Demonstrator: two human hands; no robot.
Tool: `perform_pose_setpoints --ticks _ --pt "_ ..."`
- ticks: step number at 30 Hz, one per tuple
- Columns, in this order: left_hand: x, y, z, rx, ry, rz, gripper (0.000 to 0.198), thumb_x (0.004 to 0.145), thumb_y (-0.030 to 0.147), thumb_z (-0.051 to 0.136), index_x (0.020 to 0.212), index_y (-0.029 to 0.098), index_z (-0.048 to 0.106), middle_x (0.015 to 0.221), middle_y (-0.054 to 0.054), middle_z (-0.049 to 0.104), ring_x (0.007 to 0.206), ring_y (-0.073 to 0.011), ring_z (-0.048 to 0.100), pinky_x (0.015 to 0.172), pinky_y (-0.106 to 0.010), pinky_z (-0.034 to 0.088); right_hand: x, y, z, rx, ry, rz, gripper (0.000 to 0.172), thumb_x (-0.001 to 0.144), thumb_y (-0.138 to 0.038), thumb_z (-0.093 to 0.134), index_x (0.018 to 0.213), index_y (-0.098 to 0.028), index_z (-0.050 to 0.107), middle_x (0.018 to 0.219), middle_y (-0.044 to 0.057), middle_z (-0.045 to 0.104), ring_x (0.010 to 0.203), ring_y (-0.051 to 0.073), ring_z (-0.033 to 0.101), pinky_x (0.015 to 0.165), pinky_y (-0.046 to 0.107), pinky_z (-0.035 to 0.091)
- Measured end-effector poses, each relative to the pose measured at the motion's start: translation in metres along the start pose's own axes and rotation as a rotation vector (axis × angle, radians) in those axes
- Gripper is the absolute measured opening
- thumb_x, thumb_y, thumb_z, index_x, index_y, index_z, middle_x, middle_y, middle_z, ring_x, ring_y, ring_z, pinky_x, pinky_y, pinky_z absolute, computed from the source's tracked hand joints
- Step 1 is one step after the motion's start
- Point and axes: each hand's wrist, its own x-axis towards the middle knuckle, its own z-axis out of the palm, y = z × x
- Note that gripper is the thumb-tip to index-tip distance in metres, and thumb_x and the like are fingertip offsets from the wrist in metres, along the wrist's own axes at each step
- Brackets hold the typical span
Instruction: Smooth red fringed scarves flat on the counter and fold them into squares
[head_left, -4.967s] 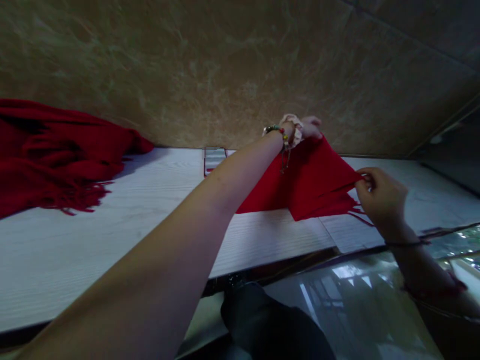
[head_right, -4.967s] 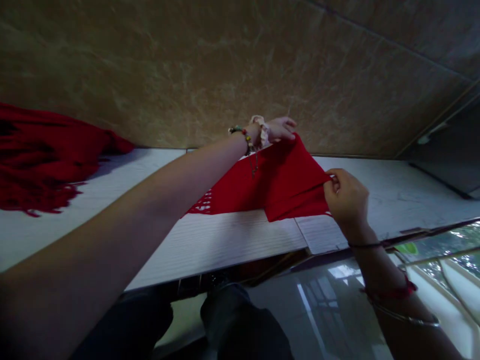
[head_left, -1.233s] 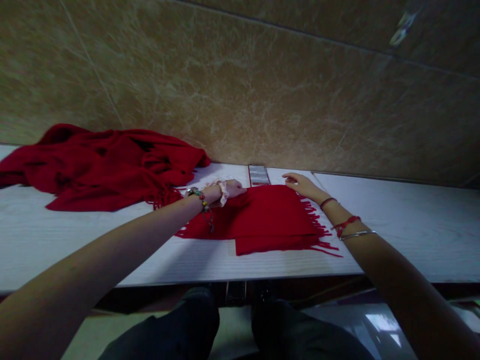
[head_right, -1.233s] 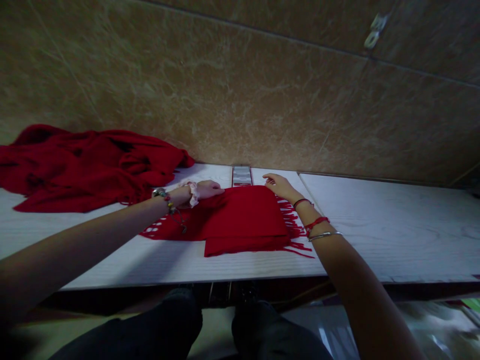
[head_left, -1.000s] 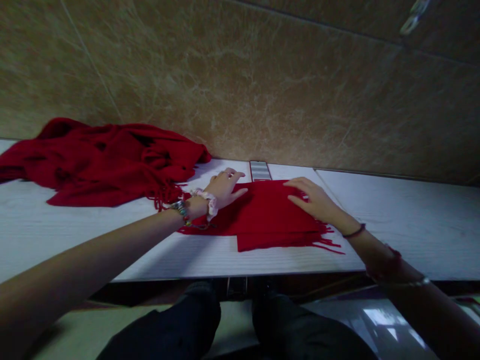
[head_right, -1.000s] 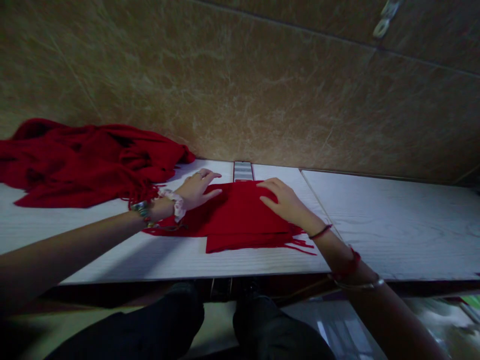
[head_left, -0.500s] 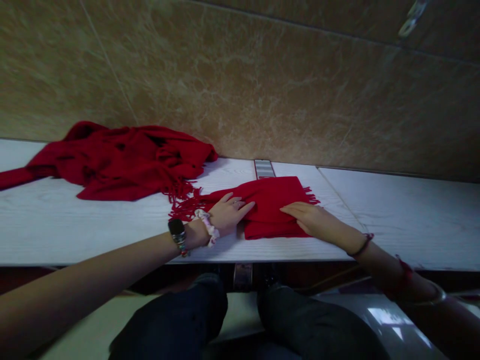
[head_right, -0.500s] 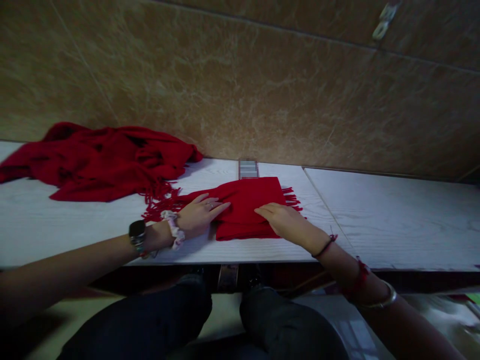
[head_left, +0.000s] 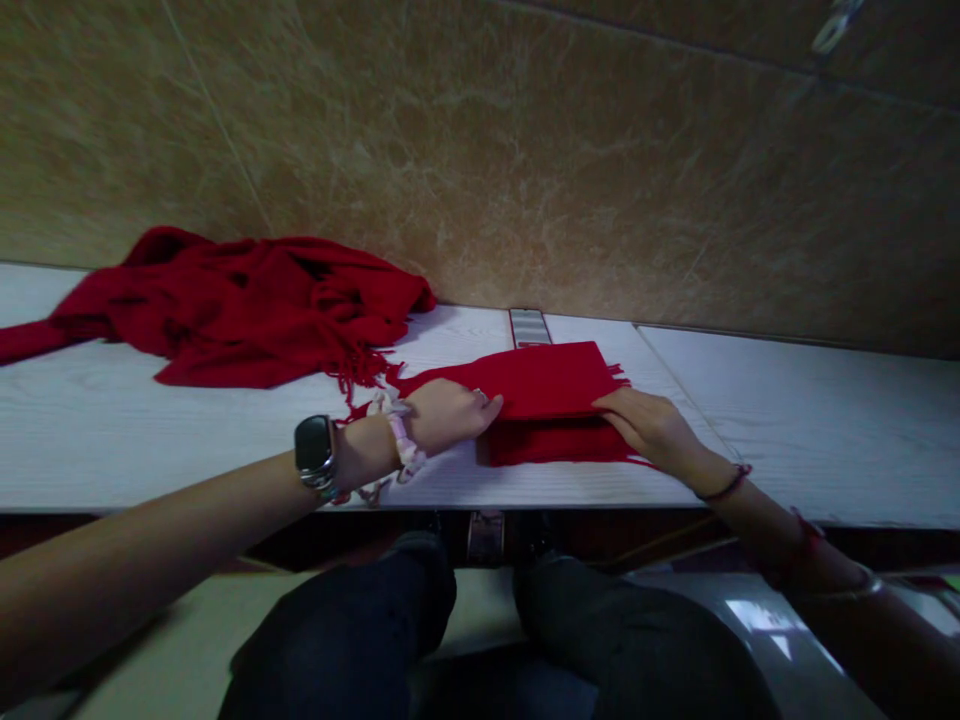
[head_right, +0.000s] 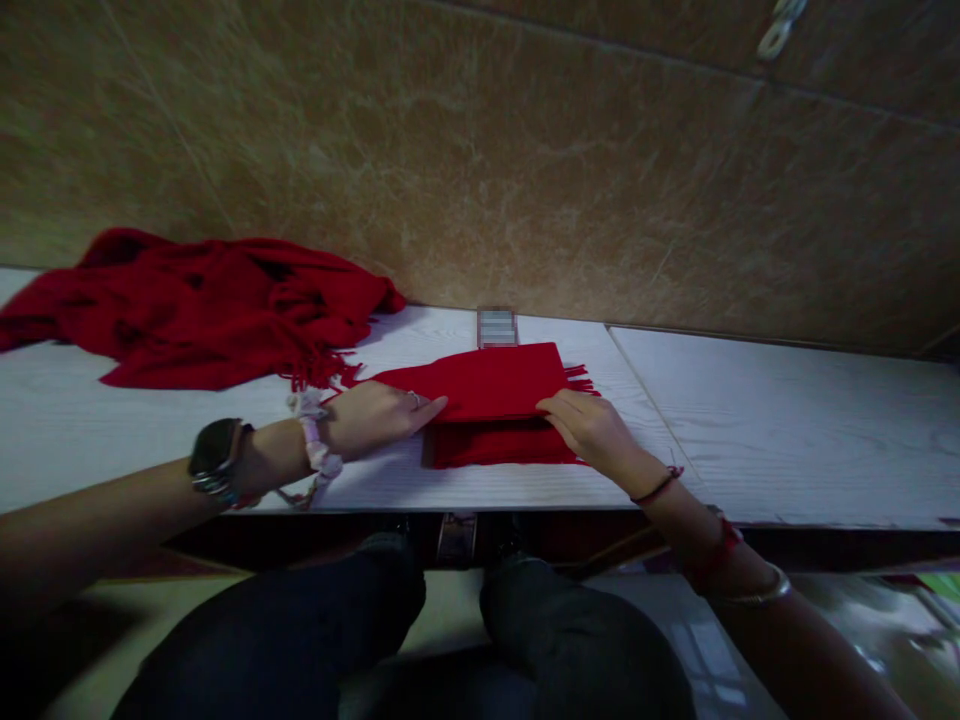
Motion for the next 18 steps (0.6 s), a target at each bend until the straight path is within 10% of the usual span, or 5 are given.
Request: perform_pose_setpoints --ticks 4,9,18 --pt "0.003 0.018 0.012 -0.057 -0.125 -0.009 0.033 0.088 0.010 0.036 0.118 0.010 0.049 0.086 -0.014 0.066 0.071 -0.0238 0.065 0.051 -0.029 0.048 -0.010 -0.002 0.005 -0.010 -0.053 -0.102 0.024 0.085 -0.012 0.041 0.099 -0.017 0.059 0.089 0.008 0.067 0.084 0.018 0.061 0.074 0.034 0.052" --pt "0.004 0.023 0.038 -0.055 0.098 0.037 0.031 0.085 0.004 0.042 0.114 0.010 0.050 0.110 -0.017 0.058 0.093 -0.0230 0.060 0.065 -0.030 0.052 -0.015 -0.003 0.007 -0.064 -0.061 -0.085 0.028 0.083 -0.008 0.039 0.102 -0.017 0.059 0.094 0.010 0.064 0.091 0.019 0.058 0.077 0.036 0.051" --pt "-0.005 0.005 0.048 -0.003 0.184 0.041 0.029 0.085 0.004 0.039 0.111 0.007 0.051 0.079 -0.011 0.062 0.066 -0.0182 0.062 0.051 -0.026 0.049 -0.015 -0.005 0.009 -0.045 -0.073 -0.048 0.026 0.084 -0.010 0.039 0.089 -0.014 0.064 0.081 0.011 0.063 0.079 0.021 0.059 0.068 0.035 0.051"
